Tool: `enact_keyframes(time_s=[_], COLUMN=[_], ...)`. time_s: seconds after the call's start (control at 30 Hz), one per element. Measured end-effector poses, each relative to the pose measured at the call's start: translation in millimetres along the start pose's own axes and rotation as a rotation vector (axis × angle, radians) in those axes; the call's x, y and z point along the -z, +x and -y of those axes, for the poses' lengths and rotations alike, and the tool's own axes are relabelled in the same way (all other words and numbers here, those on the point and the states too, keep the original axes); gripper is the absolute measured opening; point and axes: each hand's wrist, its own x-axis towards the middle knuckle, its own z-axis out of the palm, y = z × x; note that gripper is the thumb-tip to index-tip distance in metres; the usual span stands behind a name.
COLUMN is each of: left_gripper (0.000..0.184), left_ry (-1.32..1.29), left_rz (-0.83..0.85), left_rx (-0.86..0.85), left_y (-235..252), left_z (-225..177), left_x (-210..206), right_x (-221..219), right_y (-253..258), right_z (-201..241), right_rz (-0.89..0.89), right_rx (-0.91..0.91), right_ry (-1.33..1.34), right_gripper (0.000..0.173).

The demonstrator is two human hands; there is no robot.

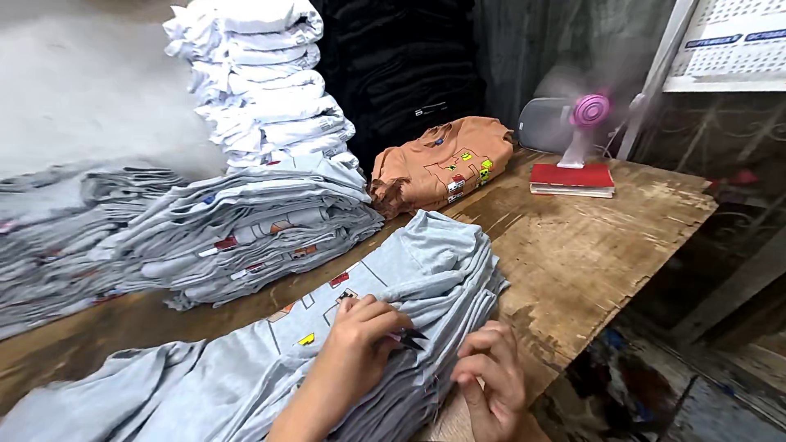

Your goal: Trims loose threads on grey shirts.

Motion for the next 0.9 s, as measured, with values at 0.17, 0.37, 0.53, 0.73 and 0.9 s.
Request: enact_keyframes(time_s=[0.17,0.37,0.53,0.73,0.9], left_gripper=[0.011,0.015,0.018,0.029,0.051], left_ry=[-0.184,-0.084,0.102,-0.143,-0.369], left_rz=[0.114,0.017,0.018,0.318,0.443], left_rx=[-0.035,-0.032,-0.104,0.362,0.618], left_y=[-3.4,-2.3,1.8,-4.9,12.6], left_z=[-5.8,-14.2,-24.4,-25.0,-12.0], left_x=[8.3,22.8,-3.1,19.8,20.6], right_x=[-8.2,-8.8,-11.2,3.1,-17.5], right_y=[0.5,-2.4,-7.2,-11.7,-2.9], right_z=[-8.3,-10.7,-6.6,-13.3,-7.4], right_rz=[0.128,0.041,-0.012,0.062,0.158], right_rx=[-0.095,0.008,0.016,0.073,-0.066], right_ry=[-0.111,0.006,0.002,-0.010,-0.168], right_gripper=[0.023,0.005,0.005,0.043,0.014])
